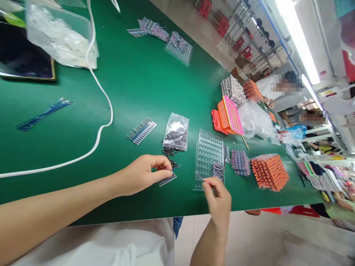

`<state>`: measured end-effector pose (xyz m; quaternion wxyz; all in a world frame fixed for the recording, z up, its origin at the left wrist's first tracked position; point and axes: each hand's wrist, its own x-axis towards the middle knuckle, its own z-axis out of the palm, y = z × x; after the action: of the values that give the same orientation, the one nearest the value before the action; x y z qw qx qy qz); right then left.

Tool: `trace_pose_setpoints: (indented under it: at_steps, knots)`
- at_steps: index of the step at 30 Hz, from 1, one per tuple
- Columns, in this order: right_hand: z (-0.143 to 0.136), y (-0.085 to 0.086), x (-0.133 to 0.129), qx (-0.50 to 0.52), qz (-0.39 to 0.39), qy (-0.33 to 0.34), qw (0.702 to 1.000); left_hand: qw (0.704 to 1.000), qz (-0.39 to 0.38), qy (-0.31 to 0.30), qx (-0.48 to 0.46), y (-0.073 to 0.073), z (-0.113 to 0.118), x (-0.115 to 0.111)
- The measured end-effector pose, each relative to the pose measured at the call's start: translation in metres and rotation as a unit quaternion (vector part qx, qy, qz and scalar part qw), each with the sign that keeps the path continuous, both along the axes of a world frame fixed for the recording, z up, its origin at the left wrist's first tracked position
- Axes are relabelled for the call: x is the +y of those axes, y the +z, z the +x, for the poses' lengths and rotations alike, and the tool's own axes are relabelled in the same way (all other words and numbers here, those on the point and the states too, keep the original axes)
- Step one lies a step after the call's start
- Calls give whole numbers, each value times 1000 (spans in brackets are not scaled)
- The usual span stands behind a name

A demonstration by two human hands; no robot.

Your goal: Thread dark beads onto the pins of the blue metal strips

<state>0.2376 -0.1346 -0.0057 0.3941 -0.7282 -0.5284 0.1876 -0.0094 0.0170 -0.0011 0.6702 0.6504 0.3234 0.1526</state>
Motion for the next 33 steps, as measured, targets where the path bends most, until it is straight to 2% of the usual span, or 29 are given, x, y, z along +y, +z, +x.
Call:
trace_pose_setpoints:
  at_steps: [1,3,5,7,9,11,13,15,18,24,33]
  knots:
    - [18,0,-2,-28,13,-40,999,999,-22,28,-4,-1,0,2]
    - [54,-1,-2,-165,-2,-135,977,995,-66,77,-21,-4,0,6]
    - [80,-6,0,-248,-28,-160,955,989,-100,106,-38,-6,0,8]
    - [89,-12,4,-322,-40,-154,933,984,-118,122,-49,-7,1,9]
    - [78,-16,9,-372,-20,-140,917,982,-125,135,-53,-9,2,10]
    - [51,-19,14,-380,23,-103,919,979,-129,145,-56,-11,2,11]
    - [18,-22,22,-356,54,-24,933,978,-132,151,-61,-12,3,11]
    - [-12,-24,31,-323,53,80,941,978,-131,150,-67,-13,4,11]
    - [-39,-28,45,-313,22,152,937,978,-131,145,-70,-13,4,10]
    - [-45,-36,54,-366,16,166,916,978,-140,139,-70,-12,4,10]
    - [-46,-33,67,-380,-5,178,908,984,-120,121,-52,-13,5,6]
